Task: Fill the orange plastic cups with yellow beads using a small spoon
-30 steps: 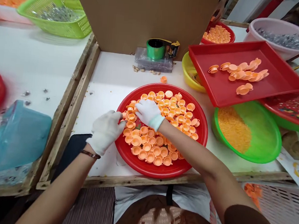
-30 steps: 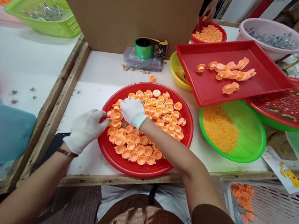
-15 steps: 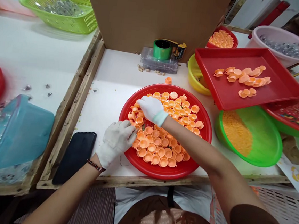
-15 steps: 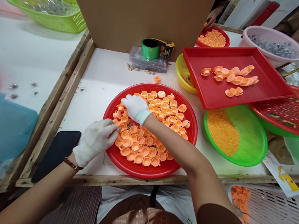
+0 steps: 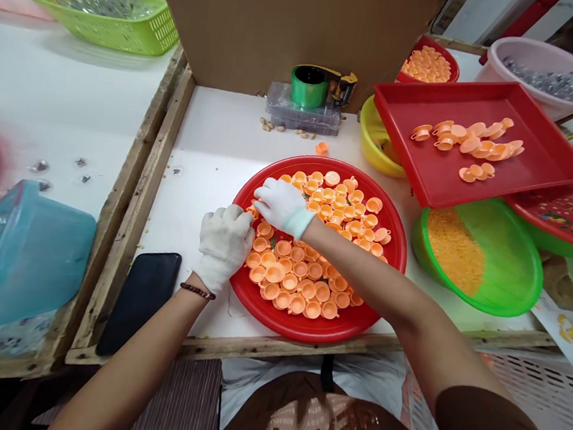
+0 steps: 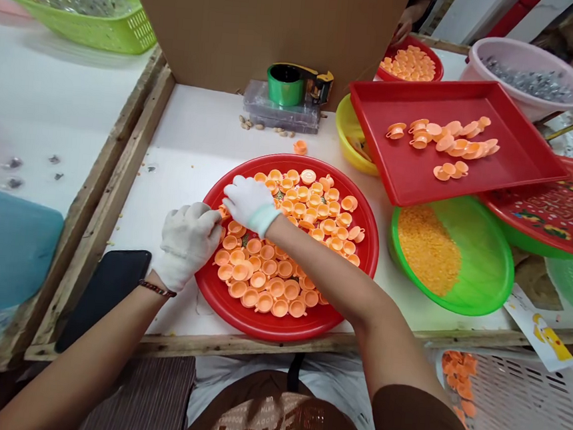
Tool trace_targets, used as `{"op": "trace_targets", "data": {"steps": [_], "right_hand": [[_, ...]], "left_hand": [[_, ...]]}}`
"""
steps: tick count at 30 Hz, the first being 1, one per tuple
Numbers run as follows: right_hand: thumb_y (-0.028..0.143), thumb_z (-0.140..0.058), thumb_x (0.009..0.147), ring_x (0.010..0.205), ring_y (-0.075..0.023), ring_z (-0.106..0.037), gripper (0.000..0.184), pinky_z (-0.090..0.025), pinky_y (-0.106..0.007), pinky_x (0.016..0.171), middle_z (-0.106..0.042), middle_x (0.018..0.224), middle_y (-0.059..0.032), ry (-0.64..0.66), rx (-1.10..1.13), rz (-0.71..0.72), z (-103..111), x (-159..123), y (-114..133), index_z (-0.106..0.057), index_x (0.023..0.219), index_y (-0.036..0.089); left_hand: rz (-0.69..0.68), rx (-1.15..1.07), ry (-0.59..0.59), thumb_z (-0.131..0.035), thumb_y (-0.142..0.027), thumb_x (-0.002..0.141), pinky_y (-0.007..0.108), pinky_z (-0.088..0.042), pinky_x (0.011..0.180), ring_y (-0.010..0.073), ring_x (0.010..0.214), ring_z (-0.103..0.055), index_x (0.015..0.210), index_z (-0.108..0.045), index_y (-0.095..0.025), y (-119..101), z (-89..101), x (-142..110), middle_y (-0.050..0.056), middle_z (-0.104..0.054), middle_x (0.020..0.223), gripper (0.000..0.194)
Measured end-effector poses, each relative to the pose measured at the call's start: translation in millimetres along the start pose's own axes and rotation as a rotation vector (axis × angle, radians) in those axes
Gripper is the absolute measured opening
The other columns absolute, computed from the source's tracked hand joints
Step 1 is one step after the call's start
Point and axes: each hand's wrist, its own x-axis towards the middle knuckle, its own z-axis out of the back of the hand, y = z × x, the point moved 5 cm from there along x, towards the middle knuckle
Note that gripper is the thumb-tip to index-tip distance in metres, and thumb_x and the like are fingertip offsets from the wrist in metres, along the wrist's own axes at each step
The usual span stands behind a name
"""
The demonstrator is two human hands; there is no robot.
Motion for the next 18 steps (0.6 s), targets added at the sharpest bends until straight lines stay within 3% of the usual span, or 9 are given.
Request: {"op": "trace_targets", "data": {"steps": [4,7,12,15,18], "right_hand": [[0.024,-0.052,0.108,0.115,-0.0331,-0.06,0.031,-0.045,-0.041,0.086,-0.065,0.131,-0.0181,0.083,0.005,-0.125,4,24,-1,-0.08,0.118,0.014],[0.024,-0.057,0.107,0.114,-0.0321,-0.061,0.027,-0.044,-0.041,0.088,-0.068,0.129,-0.0151,0.139,0.041,-0.075,2,26,-14,-0.081,0.117,0.017],[0.028,-0.061,0.107,0.107,-0.0259,-0.061,0.023,-0.042,-0.036,0.085,-0.07,0.119,-0.0124,-0.008,0.083,-0.043,-3,-5,-31,-0.078,0.118,0.014],[0.035,-0.058,0.11,0.102,-0.0249,-0.059,0.028,-0.039,-0.037,0.083,-0.07,0.118,-0.0111,-0.013,0.041,0.076,-12,-28,-28,-0.08,0.115,0.019],[0.025,-0.053,0.11,0.1,-0.026,-0.057,0.029,-0.036,-0.038,0.08,-0.071,0.12,-0.0099,0.044,-0.075,0.15,-19,-46,-28,-0.081,0.116,0.023]], "left_hand": [[-0.113,-0.024,0.054,-0.056,-0.02,0.096,0.046,-0.041,0.078,0.0322,0.092,-0.067,0.091,-0.075,-0.02,-9,-2.6,-10,0.013,-0.075,0.1,0.02],[-0.139,-0.078,0.058,-0.058,-0.025,0.097,0.043,-0.046,0.08,0.0291,0.091,-0.069,0.094,-0.076,-0.021,-9,-1.5,-11,0.01,-0.076,0.104,0.019],[-0.063,-0.139,-0.01,-0.045,-0.026,0.103,0.043,-0.049,0.083,0.0294,0.096,-0.07,0.116,-0.074,-0.016,3,7.5,12,0.016,-0.074,0.118,0.034],[-0.108,-0.169,0.021,-0.052,-0.028,0.099,0.045,-0.049,0.083,0.0301,0.094,-0.069,0.102,-0.077,-0.019,1,7.6,29,0.014,-0.075,0.112,0.026],[-0.126,-0.193,0.036,-0.055,-0.029,0.095,0.046,-0.049,0.083,0.03,0.09,-0.068,0.09,-0.076,-0.02,-2,5.6,42,0.014,-0.075,0.103,0.023]]}}
